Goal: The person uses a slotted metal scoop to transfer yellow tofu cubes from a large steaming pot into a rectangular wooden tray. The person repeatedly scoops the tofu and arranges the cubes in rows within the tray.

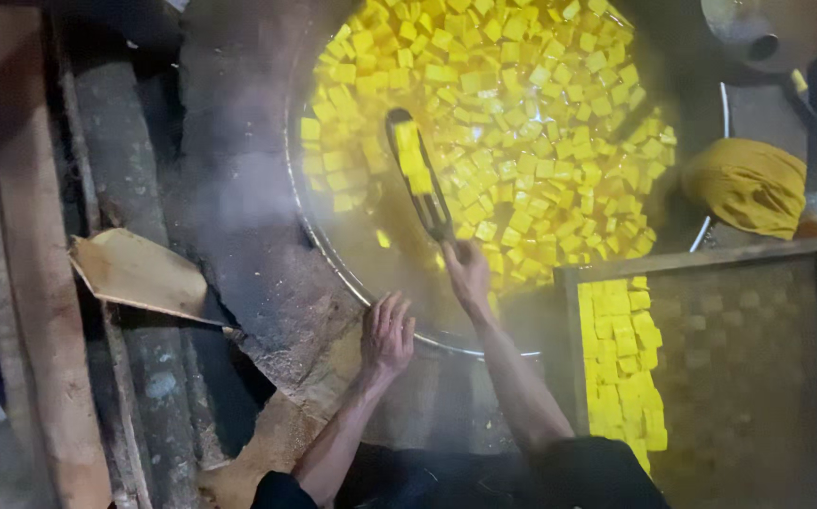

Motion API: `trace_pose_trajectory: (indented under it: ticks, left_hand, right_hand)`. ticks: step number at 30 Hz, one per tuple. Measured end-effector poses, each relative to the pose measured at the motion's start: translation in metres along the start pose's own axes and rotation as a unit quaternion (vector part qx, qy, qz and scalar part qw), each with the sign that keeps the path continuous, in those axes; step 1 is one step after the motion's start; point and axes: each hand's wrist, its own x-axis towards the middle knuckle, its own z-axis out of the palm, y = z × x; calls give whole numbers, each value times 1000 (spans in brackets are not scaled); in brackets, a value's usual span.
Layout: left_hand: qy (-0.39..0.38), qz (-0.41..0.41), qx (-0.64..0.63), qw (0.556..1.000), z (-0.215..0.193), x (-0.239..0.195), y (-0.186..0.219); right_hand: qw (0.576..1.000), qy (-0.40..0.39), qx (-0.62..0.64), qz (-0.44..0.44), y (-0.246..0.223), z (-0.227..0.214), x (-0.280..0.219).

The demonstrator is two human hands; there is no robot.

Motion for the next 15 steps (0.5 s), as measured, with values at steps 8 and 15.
trace_pose_trajectory:
  ticks: [8, 15]
  left_hand:
    - [-8, 4, 4, 1000, 1, 3, -2]
    - [6, 0, 6, 1000, -6, 2, 11]
  right_hand:
    - [977, 46, -103, 182, 47, -79, -69]
    - [969, 74, -211, 109, 79, -73, 3]
